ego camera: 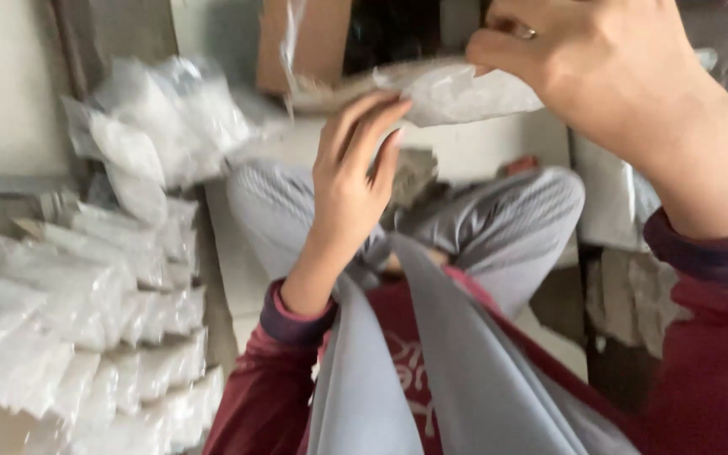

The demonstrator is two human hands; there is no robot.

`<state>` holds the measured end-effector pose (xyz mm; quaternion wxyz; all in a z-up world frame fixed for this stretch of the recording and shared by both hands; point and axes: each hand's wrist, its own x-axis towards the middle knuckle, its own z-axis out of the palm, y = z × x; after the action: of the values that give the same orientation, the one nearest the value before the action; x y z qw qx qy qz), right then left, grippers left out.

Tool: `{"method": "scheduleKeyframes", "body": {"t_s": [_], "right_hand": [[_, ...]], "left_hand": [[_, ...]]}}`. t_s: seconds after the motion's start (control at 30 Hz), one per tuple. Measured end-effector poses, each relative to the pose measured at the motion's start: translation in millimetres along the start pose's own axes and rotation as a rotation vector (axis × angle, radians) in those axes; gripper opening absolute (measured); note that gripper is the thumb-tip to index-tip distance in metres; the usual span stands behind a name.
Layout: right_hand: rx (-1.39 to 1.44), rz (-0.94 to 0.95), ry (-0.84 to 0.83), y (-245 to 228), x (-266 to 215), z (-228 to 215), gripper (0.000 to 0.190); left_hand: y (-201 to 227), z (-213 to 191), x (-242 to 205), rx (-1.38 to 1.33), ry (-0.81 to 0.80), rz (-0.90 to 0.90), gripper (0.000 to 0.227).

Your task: The person sits on the floor and repeatedly wraps small white items in clear plastic bags using a cloth to smooth the contents. They then tie the bags with string and place the finished packages into a cardboard box.

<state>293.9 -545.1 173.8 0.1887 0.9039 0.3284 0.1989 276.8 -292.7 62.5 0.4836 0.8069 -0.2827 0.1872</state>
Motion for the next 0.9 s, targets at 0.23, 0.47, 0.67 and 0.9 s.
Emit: {"method": "scheduleKeyframes", "body": {"t_s": [0.23, 0.47, 0.67, 0.9], "right_hand": [[0.225, -0.058, -0.069, -104, -35, 112, 0.016], [0.552, 0.429, -0.119, -197, -95, 318, 0.006], [0.808, 0.871, -0.544, -299, -203, 457, 0.014], [0.944, 0.981, -0.592, -290, -162, 368, 0.030]], "left_hand": [[-86, 89, -101, 0.160, -0.325, -0.067, 0.048], [-193, 207, -213, 0.055, -0.448, -0.983, 0.050], [-176, 198, -198, 0.350, -0.332, -0.875, 0.068], [-155, 188, -182, 0.355, -0.302, -0.761, 0.050]]}}
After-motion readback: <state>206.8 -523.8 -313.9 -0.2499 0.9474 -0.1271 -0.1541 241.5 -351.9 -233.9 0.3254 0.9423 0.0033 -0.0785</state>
